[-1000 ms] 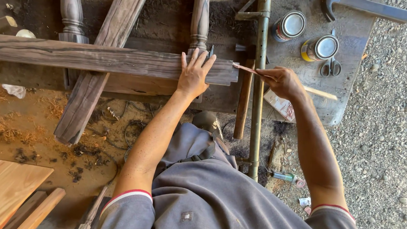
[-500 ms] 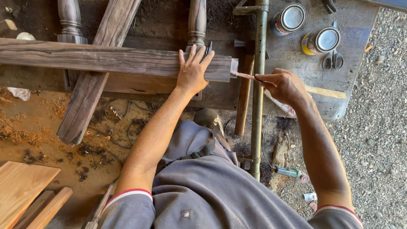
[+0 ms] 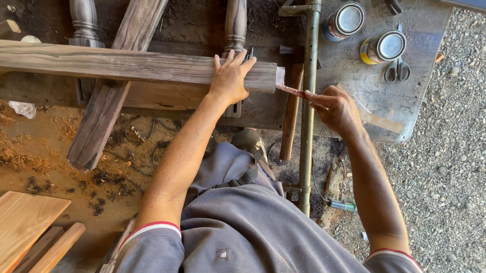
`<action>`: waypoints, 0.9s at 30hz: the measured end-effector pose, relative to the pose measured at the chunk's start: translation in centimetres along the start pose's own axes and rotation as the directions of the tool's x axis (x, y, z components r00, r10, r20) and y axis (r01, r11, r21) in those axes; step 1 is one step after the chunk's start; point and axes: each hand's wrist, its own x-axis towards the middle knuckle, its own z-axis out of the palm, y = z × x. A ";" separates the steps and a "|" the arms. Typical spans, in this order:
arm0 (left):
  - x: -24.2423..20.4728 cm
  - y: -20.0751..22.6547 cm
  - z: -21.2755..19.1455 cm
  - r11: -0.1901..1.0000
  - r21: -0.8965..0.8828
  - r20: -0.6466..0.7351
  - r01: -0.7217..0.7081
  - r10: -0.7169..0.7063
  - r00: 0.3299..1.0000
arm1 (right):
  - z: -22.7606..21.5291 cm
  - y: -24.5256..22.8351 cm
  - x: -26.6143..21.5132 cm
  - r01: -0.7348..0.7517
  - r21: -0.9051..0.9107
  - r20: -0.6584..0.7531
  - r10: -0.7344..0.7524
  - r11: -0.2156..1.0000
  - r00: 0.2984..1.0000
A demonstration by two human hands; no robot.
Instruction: Applying wood filler or adhesive to wooden furniture legs and frame components.
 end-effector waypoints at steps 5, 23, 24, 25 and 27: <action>0.2 0.5 -1.7 0.999 -0.046 0.059 0.029 -0.026 0.998 | 1.1 0.3 -0.4 -0.004 0.007 -0.089 0.005 1.000 0.996; 1.0 1.3 -4.1 0.996 -0.079 0.157 0.053 -0.040 0.987 | 1.9 1.5 1.3 -0.232 0.419 -0.021 0.265 0.878 0.964; 1.2 1.3 -4.1 0.995 -0.078 0.170 0.068 -0.054 0.984 | 2.3 1.1 1.8 -0.318 0.412 0.076 0.316 0.854 0.946; 1.1 1.2 -4.0 0.993 -0.076 0.189 0.090 -0.075 0.979 | 2.8 0.5 2.2 -0.404 0.400 0.179 0.362 0.823 0.915; 1.3 1.3 -3.9 0.992 -0.072 0.201 0.103 -0.087 0.976 | 1.9 -0.7 2.0 -0.479 0.292 0.248 0.419 0.828 0.874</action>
